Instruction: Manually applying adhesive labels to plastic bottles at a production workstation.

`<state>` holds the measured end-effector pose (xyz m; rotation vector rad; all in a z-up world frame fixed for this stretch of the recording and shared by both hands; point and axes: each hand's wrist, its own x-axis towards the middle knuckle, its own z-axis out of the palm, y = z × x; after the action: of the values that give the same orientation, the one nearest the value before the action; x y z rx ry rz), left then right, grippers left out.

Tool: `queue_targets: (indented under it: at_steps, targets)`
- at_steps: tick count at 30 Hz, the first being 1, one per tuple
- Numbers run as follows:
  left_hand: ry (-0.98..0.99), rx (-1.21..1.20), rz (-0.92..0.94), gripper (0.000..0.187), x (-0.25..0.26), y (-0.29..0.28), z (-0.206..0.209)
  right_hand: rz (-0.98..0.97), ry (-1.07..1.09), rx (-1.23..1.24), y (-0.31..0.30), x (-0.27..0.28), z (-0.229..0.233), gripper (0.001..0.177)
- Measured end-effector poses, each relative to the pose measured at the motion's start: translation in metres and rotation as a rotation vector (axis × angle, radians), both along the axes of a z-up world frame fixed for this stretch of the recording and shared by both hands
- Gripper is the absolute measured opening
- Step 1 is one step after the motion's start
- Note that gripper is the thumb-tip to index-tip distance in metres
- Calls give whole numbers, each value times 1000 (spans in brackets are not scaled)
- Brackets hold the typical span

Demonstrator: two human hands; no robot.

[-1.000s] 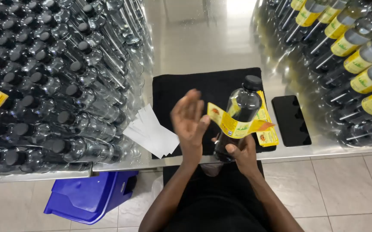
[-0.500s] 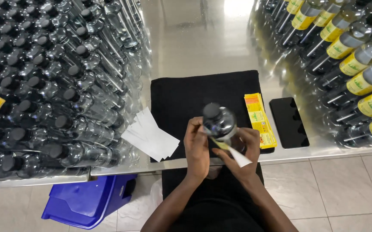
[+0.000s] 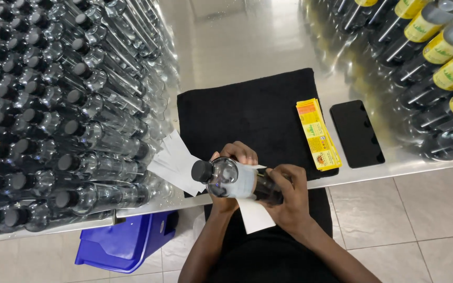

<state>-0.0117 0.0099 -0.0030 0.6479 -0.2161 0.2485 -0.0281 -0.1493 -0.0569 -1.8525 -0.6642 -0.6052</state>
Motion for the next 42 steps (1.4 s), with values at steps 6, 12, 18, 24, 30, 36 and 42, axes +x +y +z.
queue_targets:
  at_steps: [6, 12, 18, 24, 30, 36, 42]
  targets:
    - [25, -41, -98, 57, 1, 0, -8, 67, 111, 18, -5, -2, 7, 68]
    - [-4, 0, -167, 55, 2, -2, 5, 139, 254, -42, -9, -5, 8, 73]
    - [56, 64, -79, 65, 3, -7, 4, 138, 521, -36, -3, -3, 45, 58]
    - [328, 173, -77, 86, -6, -10, -4, 166, 1074, -10, -12, 11, 62, 83]
    - [414, 196, -53, 80, -7, -15, -5, 373, 1183, 36, -26, 14, 63, 82]
    - [471, 212, -65, 74, -7, -19, 9, 309, 1214, -48, -23, 10, 49, 106]
    - [429, 205, -53, 88, -3, -16, 1, 229, 1132, -5, -17, -2, 41, 94]
